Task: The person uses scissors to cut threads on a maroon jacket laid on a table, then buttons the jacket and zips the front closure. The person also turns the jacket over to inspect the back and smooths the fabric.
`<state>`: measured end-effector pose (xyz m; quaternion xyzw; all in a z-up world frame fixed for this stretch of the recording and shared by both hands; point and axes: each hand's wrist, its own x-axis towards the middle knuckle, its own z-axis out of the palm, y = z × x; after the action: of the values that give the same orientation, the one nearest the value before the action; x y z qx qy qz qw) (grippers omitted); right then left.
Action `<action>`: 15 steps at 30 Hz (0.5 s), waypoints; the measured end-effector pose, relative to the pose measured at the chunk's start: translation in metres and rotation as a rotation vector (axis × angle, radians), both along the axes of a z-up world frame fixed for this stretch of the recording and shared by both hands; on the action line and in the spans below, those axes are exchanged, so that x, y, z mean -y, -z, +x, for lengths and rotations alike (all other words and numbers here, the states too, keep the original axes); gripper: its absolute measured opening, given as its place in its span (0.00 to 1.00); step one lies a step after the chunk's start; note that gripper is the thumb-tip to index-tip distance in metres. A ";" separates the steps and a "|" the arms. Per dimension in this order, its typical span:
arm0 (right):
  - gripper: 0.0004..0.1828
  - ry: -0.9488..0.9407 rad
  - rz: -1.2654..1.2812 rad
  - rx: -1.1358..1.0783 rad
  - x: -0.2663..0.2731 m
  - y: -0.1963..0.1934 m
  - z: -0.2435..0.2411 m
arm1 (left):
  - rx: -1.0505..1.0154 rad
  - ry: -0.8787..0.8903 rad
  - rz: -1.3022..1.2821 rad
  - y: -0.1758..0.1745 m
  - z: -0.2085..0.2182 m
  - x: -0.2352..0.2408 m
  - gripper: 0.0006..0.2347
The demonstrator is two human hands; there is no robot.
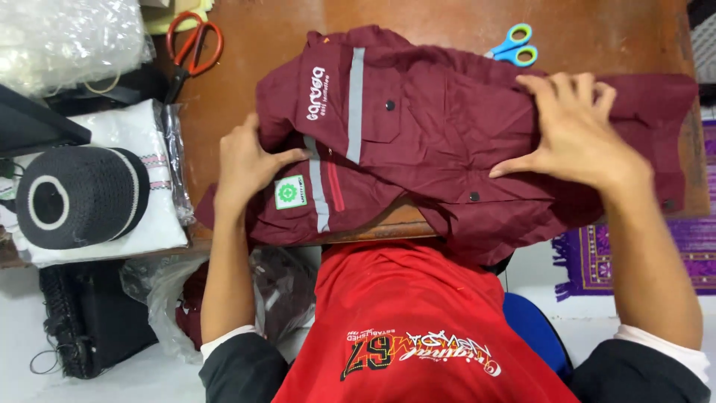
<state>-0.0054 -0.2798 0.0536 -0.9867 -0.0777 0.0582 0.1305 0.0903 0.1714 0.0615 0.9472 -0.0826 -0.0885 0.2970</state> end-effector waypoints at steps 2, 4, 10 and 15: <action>0.74 -0.028 -0.104 0.043 -0.003 0.015 0.004 | 0.116 0.043 0.062 0.016 0.001 -0.005 0.27; 0.53 -0.023 -0.071 -0.068 -0.002 0.024 0.007 | 0.243 0.210 0.101 0.017 -0.002 -0.006 0.13; 0.23 -0.185 -0.034 0.111 -0.011 0.022 -0.014 | 0.237 0.335 -0.051 -0.016 -0.013 -0.011 0.18; 0.26 -0.396 0.264 0.149 -0.033 0.000 -0.054 | 0.278 0.374 -0.255 -0.036 -0.006 0.008 0.35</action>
<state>-0.0590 -0.2469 0.0532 -0.9282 -0.2859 -0.0006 0.2380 0.0847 0.1635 0.0971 0.8734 -0.3067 0.0001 0.3783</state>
